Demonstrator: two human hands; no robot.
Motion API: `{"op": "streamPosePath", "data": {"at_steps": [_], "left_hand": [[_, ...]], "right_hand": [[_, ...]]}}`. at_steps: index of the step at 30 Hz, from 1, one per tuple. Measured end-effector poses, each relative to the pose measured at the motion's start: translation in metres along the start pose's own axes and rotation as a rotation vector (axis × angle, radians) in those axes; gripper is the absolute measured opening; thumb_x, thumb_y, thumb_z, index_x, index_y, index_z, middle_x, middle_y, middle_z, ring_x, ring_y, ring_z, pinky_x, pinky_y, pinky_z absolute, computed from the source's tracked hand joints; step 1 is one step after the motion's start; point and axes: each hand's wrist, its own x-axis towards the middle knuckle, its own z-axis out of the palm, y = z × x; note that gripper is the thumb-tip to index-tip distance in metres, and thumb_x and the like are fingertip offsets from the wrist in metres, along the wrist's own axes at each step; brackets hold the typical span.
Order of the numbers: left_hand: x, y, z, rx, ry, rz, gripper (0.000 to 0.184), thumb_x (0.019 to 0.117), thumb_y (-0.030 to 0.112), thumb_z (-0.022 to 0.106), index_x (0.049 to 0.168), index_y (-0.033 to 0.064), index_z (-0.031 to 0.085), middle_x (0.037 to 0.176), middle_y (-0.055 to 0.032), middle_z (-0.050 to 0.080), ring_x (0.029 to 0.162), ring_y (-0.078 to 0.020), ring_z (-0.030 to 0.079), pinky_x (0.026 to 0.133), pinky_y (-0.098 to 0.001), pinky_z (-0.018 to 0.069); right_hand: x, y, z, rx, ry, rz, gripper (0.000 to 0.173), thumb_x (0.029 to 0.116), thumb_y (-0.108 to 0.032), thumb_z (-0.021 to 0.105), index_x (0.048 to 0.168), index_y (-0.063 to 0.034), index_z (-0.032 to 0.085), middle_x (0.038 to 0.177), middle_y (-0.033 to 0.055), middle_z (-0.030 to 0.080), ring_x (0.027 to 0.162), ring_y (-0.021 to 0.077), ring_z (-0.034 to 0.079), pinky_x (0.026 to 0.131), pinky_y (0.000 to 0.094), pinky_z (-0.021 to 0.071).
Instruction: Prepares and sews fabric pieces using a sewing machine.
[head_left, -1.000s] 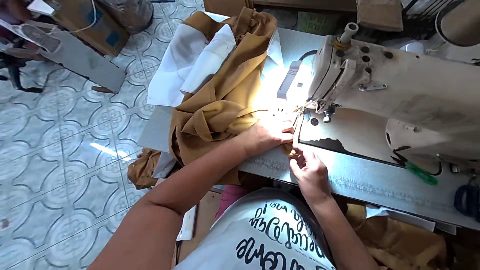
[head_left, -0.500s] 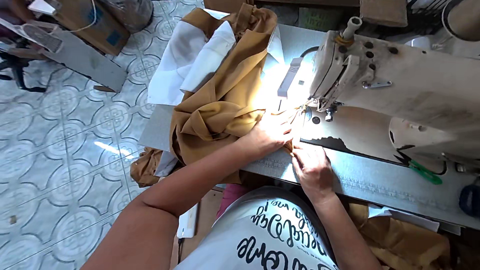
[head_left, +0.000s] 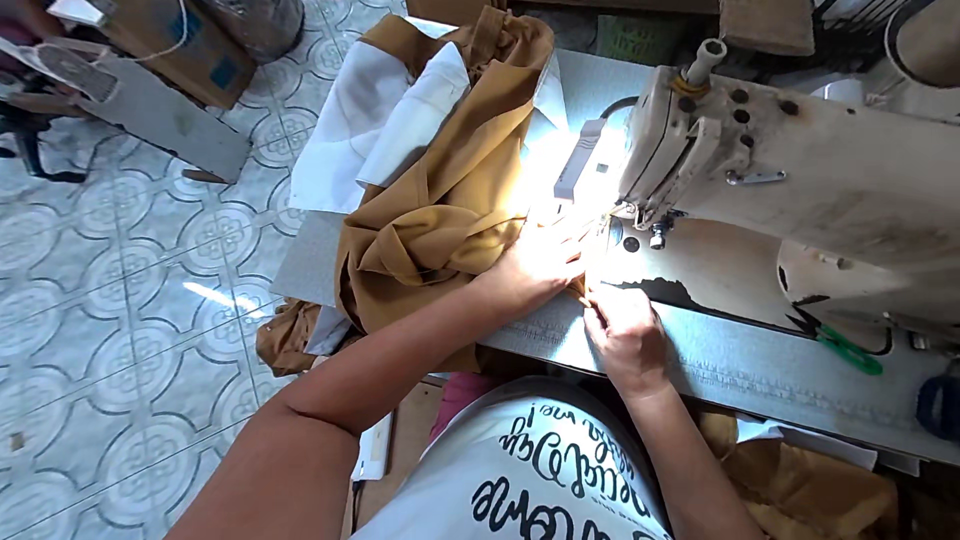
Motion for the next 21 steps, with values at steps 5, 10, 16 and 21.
{"op": "streamPosePath", "data": {"at_steps": [5,10,16,21], "left_hand": [[0.012,-0.016,0.011,0.000,0.106,-0.011,0.024,0.0997,0.009,0.055,0.110,0.0162,0.075,0.113,-0.0075,0.071,0.123,-0.0339,0.060,0.110,-0.0728,0.0267],[0.021,-0.023,0.013,-0.003,0.086,-0.060,0.026,0.1036,0.012,0.050,0.114,0.0165,0.074,0.113,-0.0065,0.070,0.116,-0.0313,0.062,0.111,-0.0710,0.0261],[0.025,-0.030,0.024,-0.062,0.138,-0.087,0.026,0.1034,0.011,0.051,0.114,0.0161,0.074,0.113,-0.0071,0.069,0.113,-0.0290,0.063,0.110,-0.0675,0.0324],[0.027,-0.027,0.018,-0.165,0.114,-0.265,0.028,0.0917,0.010,0.064,0.119,0.0137,0.071,0.115,-0.0121,0.070,0.116,-0.0328,0.064,0.103,-0.0576,0.0447]], "right_hand": [[0.022,0.009,0.007,0.014,0.016,-0.003,0.013,0.0920,-0.012,0.069,0.100,-0.0075,0.078,0.110,0.0113,0.075,0.111,0.0307,0.070,0.092,0.0467,0.0570],[0.040,0.017,0.013,-0.034,0.016,0.021,0.016,0.0944,-0.014,0.066,0.104,-0.0088,0.077,0.107,0.0095,0.075,0.107,0.0301,0.070,0.087,0.0459,0.0576],[0.049,0.022,0.013,0.034,0.019,0.031,0.018,0.0953,-0.017,0.068,0.108,-0.0096,0.078,0.114,0.0095,0.075,0.103,0.0296,0.070,0.086,0.0453,0.0567],[0.042,0.000,0.003,0.113,-0.018,0.342,0.014,0.0943,-0.018,0.071,0.098,-0.0051,0.075,0.097,0.0130,0.073,0.089,0.0286,0.072,0.076,0.0479,0.0587]]}}
